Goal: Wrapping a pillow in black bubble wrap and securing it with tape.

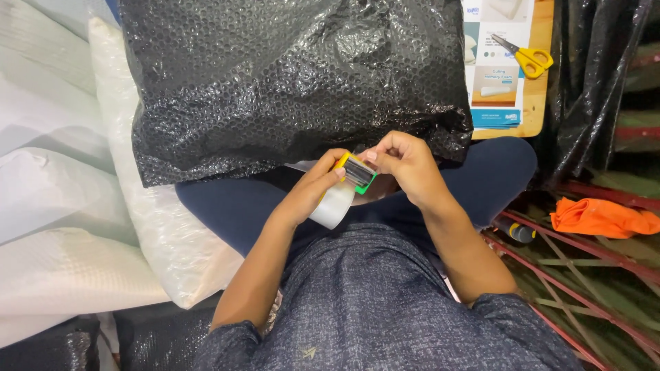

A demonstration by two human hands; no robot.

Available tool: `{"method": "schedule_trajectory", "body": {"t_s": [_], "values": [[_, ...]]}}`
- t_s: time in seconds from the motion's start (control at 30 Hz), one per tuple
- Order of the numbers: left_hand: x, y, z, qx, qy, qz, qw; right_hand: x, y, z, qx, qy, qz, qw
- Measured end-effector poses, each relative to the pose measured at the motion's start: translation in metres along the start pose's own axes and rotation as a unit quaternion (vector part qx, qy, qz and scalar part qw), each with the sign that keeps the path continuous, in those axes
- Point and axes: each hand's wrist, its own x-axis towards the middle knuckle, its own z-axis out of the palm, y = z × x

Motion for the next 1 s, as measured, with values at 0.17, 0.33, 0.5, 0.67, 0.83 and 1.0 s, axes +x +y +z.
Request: {"method": "schedule_trajectory", "body": {"t_s": [0.17, 0.33, 0.5, 0.67, 0.83, 1.0], "values": [[0.002, 0.012, 0.002, 0.073, 0.016, -0.027, 0.997, 0.002, 0.010, -0.007, 0.020, -0.009, 0.000, 1.000], [0.011, -0.001, -0.002, 0.101, 0.029, -0.020, 0.994, 0.002, 0.008, -0.005, 0.050, -0.014, 0.008, 0.999], [0.011, 0.003, -0.002, 0.120, 0.035, -0.042, 0.991, 0.010, 0.040, -0.016, 0.081, -0.020, 0.037, 0.996], [0.010, 0.013, -0.005, 0.107, 0.020, -0.030, 0.994, 0.010, 0.026, -0.011, 0.098, -0.022, 0.053, 0.993], [0.007, 0.018, -0.004, 0.106, 0.023, -0.026, 0.994, 0.003, 0.014, -0.012, 0.104, -0.044, 0.051, 0.992], [0.006, 0.020, -0.010, 0.125, 0.000, 0.006, 0.992, -0.001, 0.008, -0.012, 0.130, -0.129, -0.006, 0.983]]}}
